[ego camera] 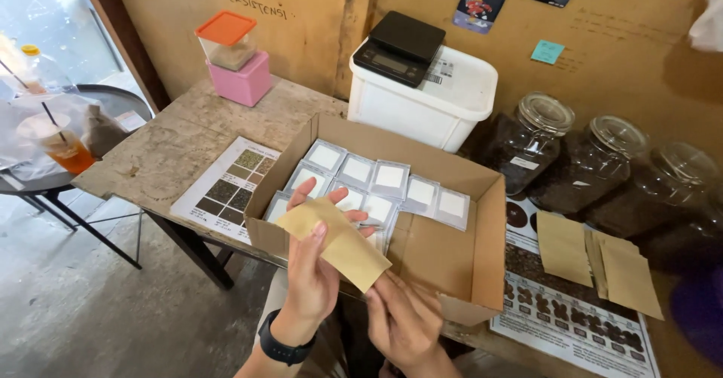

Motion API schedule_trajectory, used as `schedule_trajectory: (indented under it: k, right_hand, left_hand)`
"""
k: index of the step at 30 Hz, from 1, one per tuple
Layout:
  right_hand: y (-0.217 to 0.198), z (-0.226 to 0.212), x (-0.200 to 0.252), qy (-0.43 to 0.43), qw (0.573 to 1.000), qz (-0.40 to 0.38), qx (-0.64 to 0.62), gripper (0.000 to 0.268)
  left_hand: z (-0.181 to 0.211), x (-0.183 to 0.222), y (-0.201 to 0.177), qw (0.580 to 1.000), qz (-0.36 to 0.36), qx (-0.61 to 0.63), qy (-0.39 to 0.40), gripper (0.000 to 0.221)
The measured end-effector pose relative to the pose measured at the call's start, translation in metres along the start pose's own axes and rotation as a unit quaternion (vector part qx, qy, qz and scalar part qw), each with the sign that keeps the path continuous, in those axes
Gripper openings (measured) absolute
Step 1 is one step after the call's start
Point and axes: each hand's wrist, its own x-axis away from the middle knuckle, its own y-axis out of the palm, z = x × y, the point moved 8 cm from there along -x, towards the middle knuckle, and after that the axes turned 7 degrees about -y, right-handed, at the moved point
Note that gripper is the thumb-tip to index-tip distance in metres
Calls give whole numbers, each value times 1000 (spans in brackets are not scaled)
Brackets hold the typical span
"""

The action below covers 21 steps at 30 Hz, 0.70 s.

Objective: The person places small square cards into paper envelopes by hand and organizes the envelopes on a table.

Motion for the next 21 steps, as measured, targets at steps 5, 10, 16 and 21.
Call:
schedule_trajectory:
  k: [5, 10, 16, 21]
  right_hand:
    - [18, 12, 4, 25, 998, -27, 41, 16]
    - [44, 43, 47, 113, 983, -105, -98, 21]
    - [50, 40, 39, 112, 978, -153, -84, 16]
    - [56, 45, 52, 137, 966, -215, -39, 19]
  left_hand:
    - [-6, -5, -2, 1000, -6, -2, -3, 60]
    - [-9, -9, 0, 999, -37, 18, -5, 62]
    - [-13, -13, -5, 999, -35, 21, -2, 62]
    - [-13, -20, -3, 999, -21, -12, -30, 71]
